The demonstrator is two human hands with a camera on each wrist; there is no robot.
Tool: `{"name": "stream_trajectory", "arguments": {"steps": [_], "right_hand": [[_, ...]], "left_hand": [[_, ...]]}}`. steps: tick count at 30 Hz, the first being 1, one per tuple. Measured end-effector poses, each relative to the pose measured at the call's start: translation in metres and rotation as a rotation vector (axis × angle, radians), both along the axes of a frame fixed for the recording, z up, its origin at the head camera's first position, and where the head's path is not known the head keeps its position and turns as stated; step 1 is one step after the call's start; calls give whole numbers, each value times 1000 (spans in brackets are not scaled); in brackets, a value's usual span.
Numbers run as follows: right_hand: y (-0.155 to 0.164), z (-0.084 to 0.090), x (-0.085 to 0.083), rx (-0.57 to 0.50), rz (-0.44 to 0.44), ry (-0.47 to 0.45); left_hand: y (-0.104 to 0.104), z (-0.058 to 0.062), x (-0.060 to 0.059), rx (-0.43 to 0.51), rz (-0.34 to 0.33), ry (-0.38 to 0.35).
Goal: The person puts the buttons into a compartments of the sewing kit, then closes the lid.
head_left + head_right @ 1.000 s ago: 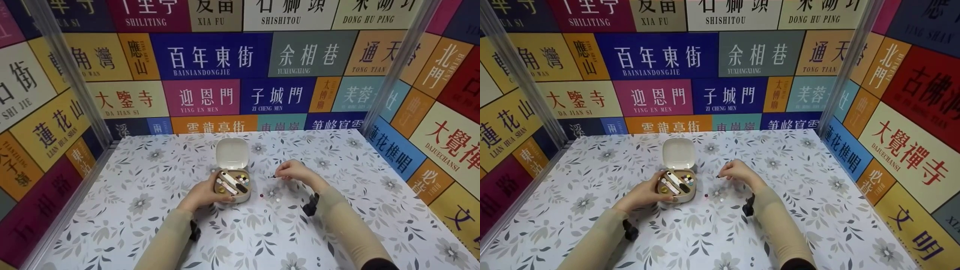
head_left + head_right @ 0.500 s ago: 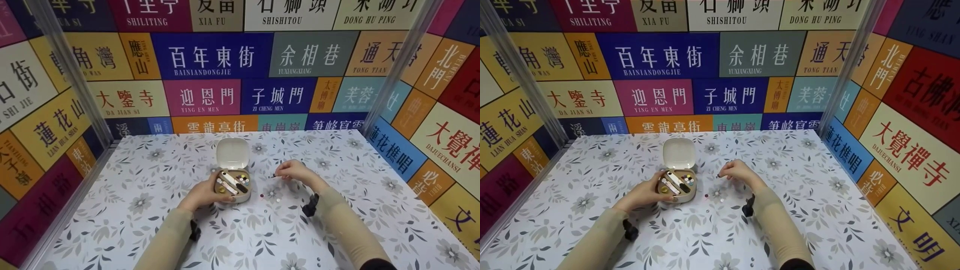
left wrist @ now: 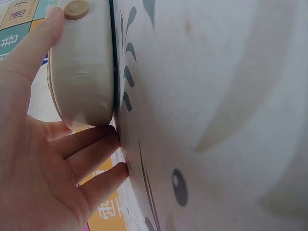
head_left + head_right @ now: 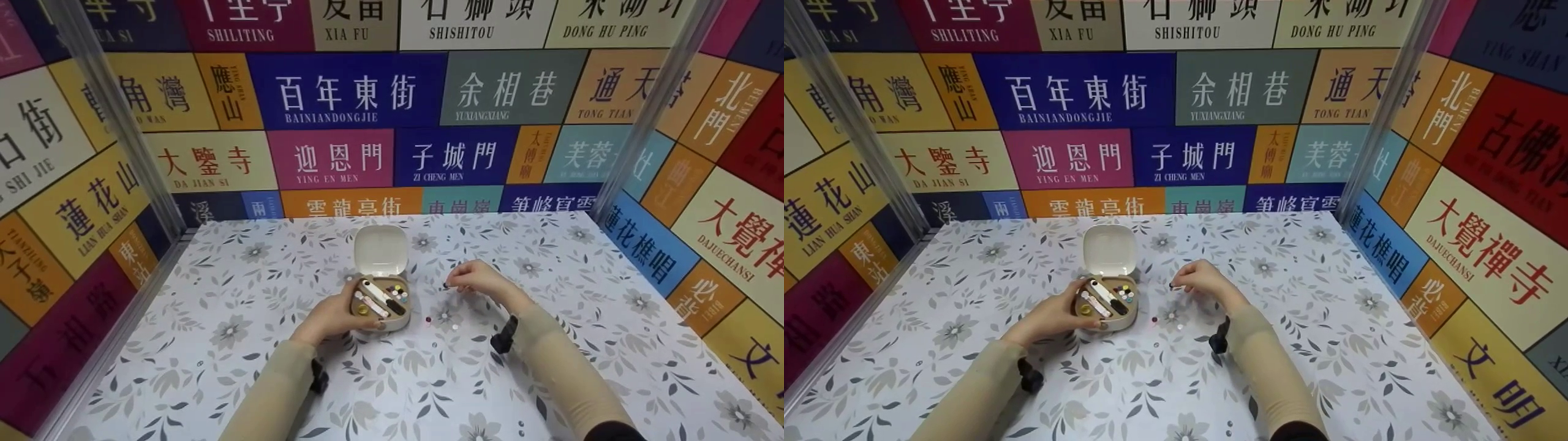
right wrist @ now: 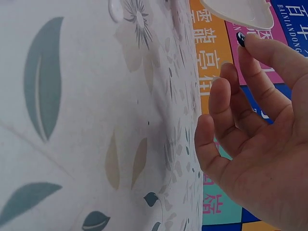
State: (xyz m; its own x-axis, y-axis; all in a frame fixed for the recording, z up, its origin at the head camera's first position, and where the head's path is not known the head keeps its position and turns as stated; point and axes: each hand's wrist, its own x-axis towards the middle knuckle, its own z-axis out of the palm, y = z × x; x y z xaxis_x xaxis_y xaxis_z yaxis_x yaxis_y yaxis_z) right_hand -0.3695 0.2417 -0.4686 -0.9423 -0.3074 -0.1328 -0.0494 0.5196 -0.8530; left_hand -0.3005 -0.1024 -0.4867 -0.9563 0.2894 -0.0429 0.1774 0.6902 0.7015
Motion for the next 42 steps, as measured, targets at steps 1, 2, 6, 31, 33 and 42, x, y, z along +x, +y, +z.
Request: {"name": "stream_trajectory", "arguments": {"steps": [1, 2, 6, 31, 33, 42], "right_hand": [[0, -1, 0, 1, 2, 5], [-1, -1, -1, 1, 3, 7], [-3, -3, -1, -2, 3, 4], [-20, 12, -2, -28, 59, -16], [-21, 12, -2, -23, 56, -19], [-26, 5, -11, -25, 49, -12]], "left_hand": [[0, 0, 0, -1, 1, -2], [0, -1, 0, -2, 1, -1], [-1, -2, 0, -23, 3, 1], [-2, -1, 1, 14, -7, 9], [-2, 0, 0, 25, -2, -1], [-1, -2, -3, -3, 8, -19]]}}
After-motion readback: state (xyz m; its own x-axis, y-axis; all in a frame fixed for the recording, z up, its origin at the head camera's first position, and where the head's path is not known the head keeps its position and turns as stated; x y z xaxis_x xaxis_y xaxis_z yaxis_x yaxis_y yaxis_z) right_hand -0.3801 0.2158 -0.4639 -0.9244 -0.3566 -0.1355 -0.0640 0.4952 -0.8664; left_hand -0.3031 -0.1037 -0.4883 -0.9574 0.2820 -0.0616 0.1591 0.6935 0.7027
